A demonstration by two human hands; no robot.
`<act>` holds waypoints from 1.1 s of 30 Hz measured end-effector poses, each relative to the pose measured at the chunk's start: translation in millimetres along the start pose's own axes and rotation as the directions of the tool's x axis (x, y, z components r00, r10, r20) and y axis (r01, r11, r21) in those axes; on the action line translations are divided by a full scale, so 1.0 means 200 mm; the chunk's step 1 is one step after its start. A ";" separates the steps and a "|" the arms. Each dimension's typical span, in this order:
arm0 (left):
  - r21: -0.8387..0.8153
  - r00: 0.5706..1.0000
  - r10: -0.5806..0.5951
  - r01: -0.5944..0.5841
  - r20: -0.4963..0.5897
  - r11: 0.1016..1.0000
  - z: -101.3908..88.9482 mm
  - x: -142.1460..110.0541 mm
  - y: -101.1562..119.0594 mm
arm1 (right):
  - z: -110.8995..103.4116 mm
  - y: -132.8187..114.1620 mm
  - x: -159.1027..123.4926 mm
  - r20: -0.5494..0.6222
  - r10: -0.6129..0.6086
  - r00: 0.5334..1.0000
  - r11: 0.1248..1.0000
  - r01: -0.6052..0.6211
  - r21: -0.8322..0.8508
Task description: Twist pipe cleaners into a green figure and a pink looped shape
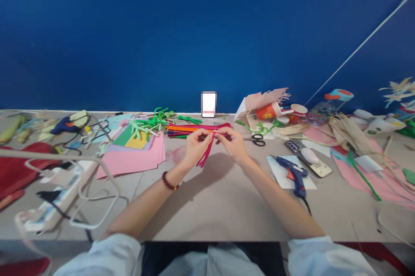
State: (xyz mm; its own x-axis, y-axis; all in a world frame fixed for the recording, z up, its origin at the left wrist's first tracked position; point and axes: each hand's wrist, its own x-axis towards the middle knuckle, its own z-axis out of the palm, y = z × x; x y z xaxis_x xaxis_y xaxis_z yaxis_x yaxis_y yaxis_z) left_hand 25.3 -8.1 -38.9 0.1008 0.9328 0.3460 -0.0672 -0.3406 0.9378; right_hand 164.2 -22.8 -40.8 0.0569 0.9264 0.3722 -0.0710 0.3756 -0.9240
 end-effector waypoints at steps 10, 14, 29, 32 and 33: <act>-0.298 0.931 -0.218 0.306 0.292 0.904 -0.01 0.02 0.06 | -0.06 -0.08 0.04 0.135 0.041 0.990 0.993 -0.055 0.108; -0.298 0.946 -0.185 0.263 0.265 0.917 -0.02 0.03 0.07 | -0.07 -0.11 0.04 0.075 -0.003 0.997 0.998 -0.002 0.063; -0.295 0.963 -0.065 0.144 0.261 0.944 -0.01 0.02 0.10 | -0.04 -0.07 0.04 0.146 0.251 0.957 0.888 -0.287 0.359; -0.262 0.956 -0.045 0.125 0.291 0.957 -0.01 0.01 0.10 | -0.05 -0.07 0.04 0.156 0.248 0.956 0.885 -0.289 0.366; -0.237 0.958 -0.026 0.096 0.284 0.967 -0.01 0.01 0.09 | -0.05 -0.07 0.04 0.152 0.240 0.959 0.892 -0.280 0.354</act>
State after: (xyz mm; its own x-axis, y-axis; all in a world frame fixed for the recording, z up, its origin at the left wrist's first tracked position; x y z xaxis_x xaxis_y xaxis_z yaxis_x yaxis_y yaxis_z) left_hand 21.7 -11.8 -21.2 0.3807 0.8692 0.3156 -0.2901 -0.2118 0.9333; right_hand 175.1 -21.2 -25.6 -0.1137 0.9824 0.1483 -0.4323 0.0855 -0.8977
